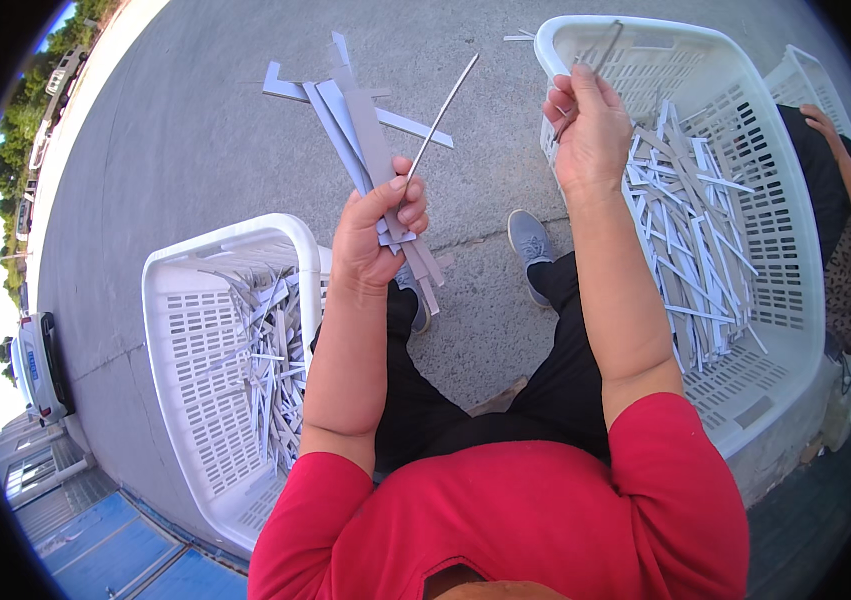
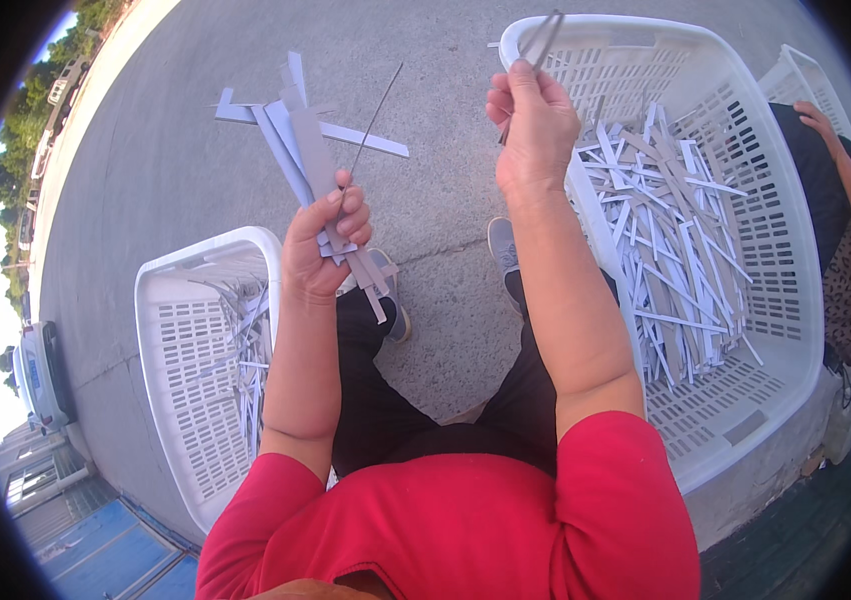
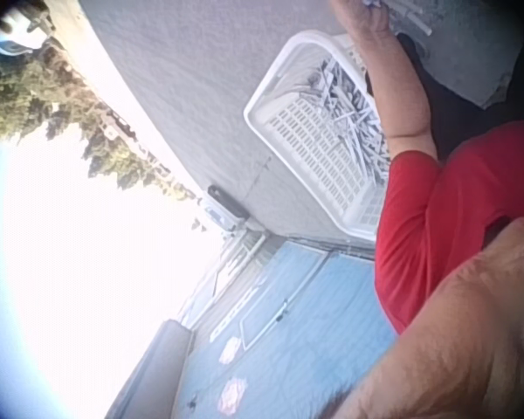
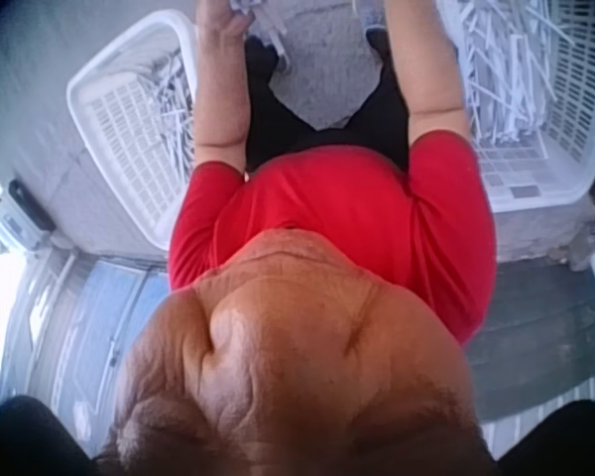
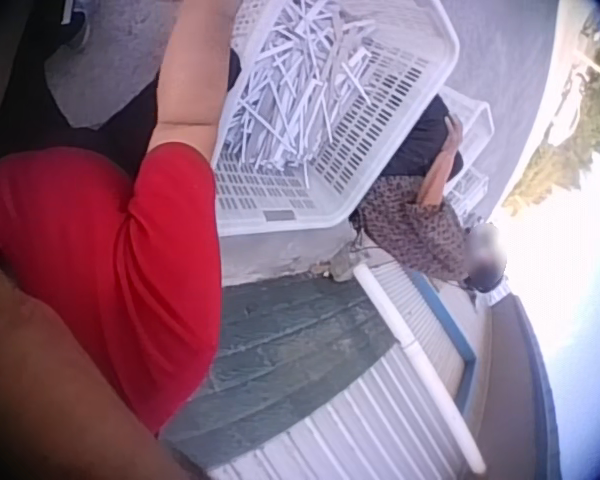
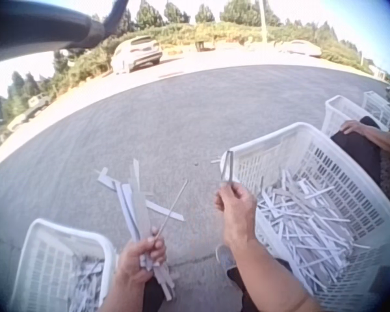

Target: The person picks up gray plastic strips from one basket, sorts them by hand, and places them into another basket.

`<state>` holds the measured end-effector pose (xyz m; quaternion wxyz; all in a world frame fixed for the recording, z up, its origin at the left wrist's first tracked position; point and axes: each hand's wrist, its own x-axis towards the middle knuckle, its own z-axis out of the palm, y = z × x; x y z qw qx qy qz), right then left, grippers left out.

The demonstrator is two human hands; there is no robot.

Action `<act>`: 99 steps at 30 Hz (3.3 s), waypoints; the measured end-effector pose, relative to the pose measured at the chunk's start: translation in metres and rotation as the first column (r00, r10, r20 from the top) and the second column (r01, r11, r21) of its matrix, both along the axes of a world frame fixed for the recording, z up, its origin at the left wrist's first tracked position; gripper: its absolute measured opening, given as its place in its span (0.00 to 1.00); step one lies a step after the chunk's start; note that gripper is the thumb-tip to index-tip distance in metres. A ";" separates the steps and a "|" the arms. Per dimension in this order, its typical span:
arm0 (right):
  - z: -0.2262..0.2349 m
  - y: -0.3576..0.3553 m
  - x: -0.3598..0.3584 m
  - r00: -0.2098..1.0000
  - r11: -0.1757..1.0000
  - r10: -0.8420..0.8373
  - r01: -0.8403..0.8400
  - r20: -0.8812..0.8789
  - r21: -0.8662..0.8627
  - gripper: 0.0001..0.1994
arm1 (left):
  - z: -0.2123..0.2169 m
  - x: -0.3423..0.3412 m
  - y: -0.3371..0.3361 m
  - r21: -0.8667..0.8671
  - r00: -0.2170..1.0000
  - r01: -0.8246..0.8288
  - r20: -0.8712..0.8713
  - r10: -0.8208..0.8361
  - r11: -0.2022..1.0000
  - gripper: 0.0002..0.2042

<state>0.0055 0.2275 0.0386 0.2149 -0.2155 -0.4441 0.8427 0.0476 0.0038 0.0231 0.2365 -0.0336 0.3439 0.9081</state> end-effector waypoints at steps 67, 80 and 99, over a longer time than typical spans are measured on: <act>-0.016 0.041 -0.004 0.997 0.930 0.028 0.003 0.078 -0.367 0.11 | 0.004 0.007 0.007 -0.210 0.997 0.062 -0.038 -0.071 0.976 0.13; -0.006 -0.034 0.011 0.792 0.578 0.526 -0.601 0.311 0.553 0.11 | 0.008 0.013 0.005 -0.147 0.980 0.156 -0.103 -0.172 0.977 0.15; -0.010 -0.002 -0.001 0.951 0.917 0.265 -0.299 0.158 0.265 0.10 | 0.019 0.012 0.007 -0.310 0.970 0.123 -0.165 -0.180 0.943 0.26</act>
